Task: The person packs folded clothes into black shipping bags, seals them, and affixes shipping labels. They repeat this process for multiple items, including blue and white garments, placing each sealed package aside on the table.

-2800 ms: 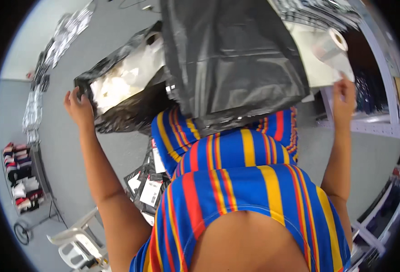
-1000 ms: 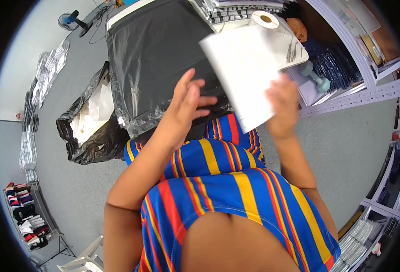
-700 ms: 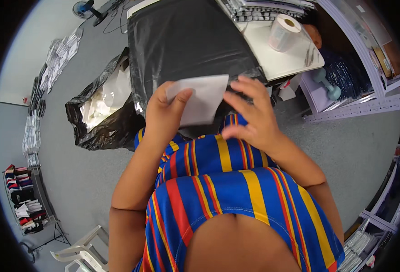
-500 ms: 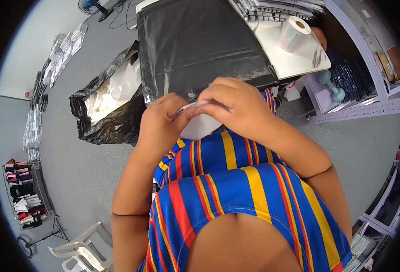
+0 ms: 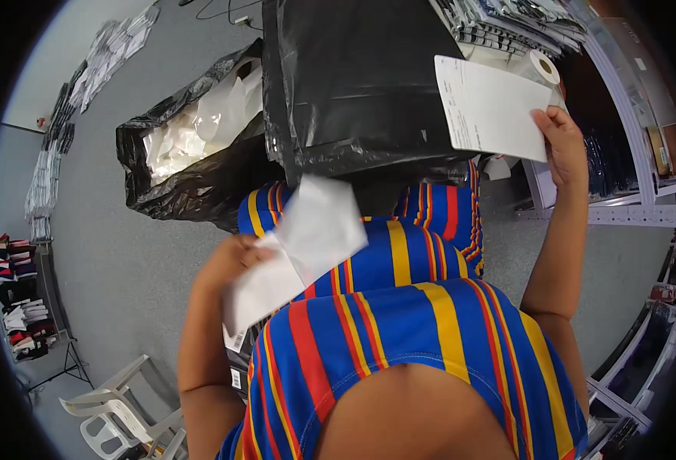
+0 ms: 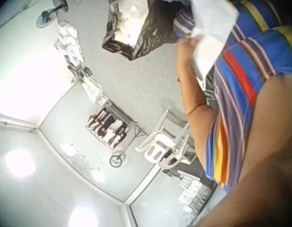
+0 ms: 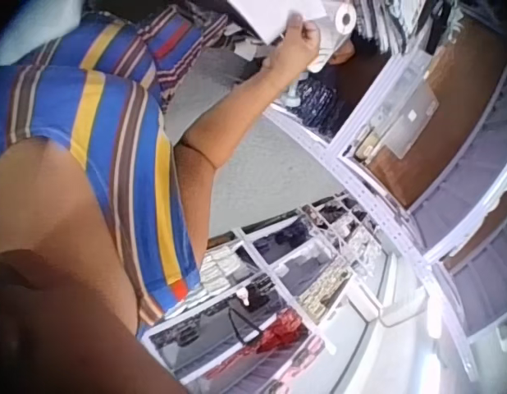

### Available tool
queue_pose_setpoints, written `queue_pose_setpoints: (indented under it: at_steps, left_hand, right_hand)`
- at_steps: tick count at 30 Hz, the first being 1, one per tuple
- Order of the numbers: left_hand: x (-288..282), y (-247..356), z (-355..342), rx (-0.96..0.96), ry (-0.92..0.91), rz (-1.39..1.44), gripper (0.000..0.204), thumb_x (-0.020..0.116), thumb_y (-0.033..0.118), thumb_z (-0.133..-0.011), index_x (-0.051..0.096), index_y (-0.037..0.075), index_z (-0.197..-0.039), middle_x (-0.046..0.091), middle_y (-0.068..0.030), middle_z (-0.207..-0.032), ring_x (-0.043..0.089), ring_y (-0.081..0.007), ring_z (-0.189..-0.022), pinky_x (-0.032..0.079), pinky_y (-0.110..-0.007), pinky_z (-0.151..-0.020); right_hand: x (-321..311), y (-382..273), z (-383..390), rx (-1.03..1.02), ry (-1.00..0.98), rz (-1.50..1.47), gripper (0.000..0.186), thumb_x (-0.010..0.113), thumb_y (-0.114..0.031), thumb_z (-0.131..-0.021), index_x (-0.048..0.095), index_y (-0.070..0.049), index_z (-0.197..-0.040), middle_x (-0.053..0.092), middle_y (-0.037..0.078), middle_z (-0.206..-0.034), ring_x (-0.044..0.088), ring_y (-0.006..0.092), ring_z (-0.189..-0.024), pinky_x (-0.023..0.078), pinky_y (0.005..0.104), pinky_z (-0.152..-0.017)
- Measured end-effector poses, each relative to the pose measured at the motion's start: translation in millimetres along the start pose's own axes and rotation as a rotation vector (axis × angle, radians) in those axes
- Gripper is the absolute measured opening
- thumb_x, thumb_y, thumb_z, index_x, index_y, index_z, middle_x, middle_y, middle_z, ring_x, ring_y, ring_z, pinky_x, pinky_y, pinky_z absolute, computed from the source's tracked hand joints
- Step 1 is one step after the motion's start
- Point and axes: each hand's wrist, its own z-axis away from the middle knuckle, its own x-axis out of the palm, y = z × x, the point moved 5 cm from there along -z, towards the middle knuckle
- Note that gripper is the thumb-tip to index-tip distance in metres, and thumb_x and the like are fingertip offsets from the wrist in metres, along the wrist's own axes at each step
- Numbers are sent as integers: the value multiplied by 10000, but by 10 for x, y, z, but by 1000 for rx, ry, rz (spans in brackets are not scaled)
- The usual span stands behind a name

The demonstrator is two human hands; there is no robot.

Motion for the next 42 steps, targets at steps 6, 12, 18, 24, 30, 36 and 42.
queue_pose_setpoints:
  at_steps: [6,12,18,24,30,36,42]
  left_hand:
    - [298,149,-64,345,132,-261,713,734,203,-578,389,60,-1186,386,-129,-1197,434,-265,-1047,388,-327,-830]
    - [420,652,35,785,113,-697,641,686,49,-576,428,104,-1160,438,-111,-1163,386,-293,-1114,334,-337,-897]
    - [407,559,-81,802,127,-367,277,615,-16,-624,574,66,-885,564,-66,-838,513,-243,-817,394,-325,-752]
    - [155,611,-316,1012,71,806,267,633,4,-679,423,40,-840,503,-105,-828,527,-177,-749,476,-268,-623]
    - [294,721,-373,789,221,758,236,601,39,-732,412,45,-873,520,-110,-877,551,-173,-781,491,-293,-646]
    - [330,975,-57,477,117,1161,333,486,92,-822,407,30,-1140,554,-112,-983,571,-180,-860,498,-292,-693]
    - [315,800,-256,448,135,1063,346,409,246,-832,468,5,-1074,562,-129,-935,583,-205,-801,509,-296,-637]
  right_hand:
    - [513,369,-284,106,-108,-119,157,613,-134,-750,534,-50,-856,542,-7,-729,498,52,-614,404,182,-537]
    - [928,354,-247,-44,-88,425,247,656,-151,-693,518,-24,-854,533,30,-659,520,131,-608,407,229,-555]
    - [1019,-255,13,-178,57,945,505,707,-198,-622,470,-59,-1047,496,131,-940,534,281,-826,433,325,-706]
    - [1725,-852,814,-830,-537,328,745,756,-224,-513,420,-144,-1172,409,118,-1105,420,287,-1034,362,366,-878]
    - [2151,-997,1031,-898,-639,204,740,698,-67,-582,354,-151,-1231,401,119,-1069,454,273,-971,421,338,-801]
    - [2137,-904,797,-233,-655,-442,662,569,42,-726,237,-74,-1288,447,58,-897,508,83,-750,417,205,-683]
    - [2081,-1019,818,-620,-588,91,662,635,-49,-685,309,-107,-1259,464,93,-807,523,178,-744,426,263,-699]
